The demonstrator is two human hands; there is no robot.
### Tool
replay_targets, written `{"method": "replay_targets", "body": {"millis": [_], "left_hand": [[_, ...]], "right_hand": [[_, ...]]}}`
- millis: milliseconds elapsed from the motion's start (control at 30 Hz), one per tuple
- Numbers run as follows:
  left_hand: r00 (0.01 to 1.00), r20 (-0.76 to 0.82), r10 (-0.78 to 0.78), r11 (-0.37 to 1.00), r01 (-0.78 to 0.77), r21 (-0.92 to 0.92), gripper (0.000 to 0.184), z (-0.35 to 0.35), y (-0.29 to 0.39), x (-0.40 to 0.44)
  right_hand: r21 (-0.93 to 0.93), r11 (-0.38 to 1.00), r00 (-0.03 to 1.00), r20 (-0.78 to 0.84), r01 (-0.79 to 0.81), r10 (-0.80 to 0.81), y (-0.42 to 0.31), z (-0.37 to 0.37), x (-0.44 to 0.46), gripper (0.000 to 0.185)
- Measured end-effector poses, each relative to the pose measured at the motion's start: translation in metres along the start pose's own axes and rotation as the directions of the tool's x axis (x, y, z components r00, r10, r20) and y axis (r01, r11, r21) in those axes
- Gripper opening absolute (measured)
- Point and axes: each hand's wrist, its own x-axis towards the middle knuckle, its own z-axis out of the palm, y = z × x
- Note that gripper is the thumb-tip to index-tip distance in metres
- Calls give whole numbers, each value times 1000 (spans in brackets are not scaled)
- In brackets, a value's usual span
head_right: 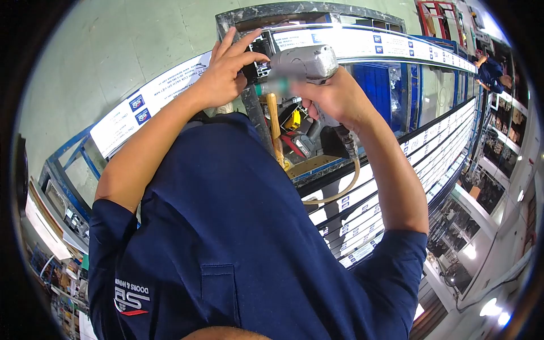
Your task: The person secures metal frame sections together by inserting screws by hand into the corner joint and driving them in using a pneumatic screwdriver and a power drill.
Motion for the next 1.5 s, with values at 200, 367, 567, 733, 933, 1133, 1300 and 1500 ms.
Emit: {"method": "replay_targets", "body": {"millis": [200,367,567,733,933,1133,1300,1500], "left_hand": [[1000,-11,15,1000,-15,-6,67,2,1,-1],[1000,5,9,1000,-9,-16,66,3,-1,-1],[1000,6,1,1000,-1,-28,67,2,0,-2],[1000,12,23,1000,-23,-9,69,0,-4,-4],[977,-206,44,993,-65,-96,82,3,-9,-11],[988,-143,-60,998,55,-36,121,11,-21,-5],[978,-188,-84,990,61,-129,128,21,-31,4],[969,-221,-107,989,81,-124,116,20,-30,9]], "right_hand": [[-1,1000,1000,6,-4,4,-1,1,-4,21],[3,1000,1000,-6,-21,21,-1,2,-5,20],[3,1000,1000,-3,-23,23,-1,3,-2,21],[-230,973,1000,-11,-3,1,-12,3,-5,25],[-700,703,993,94,121,-78,-25,-9,-1,44],[-224,961,985,28,-161,171,-33,7,3,35],[88,970,972,-54,-225,231,-15,48,-9,33],[-361,928,993,30,-93,111,-18,13,0,35]]}}
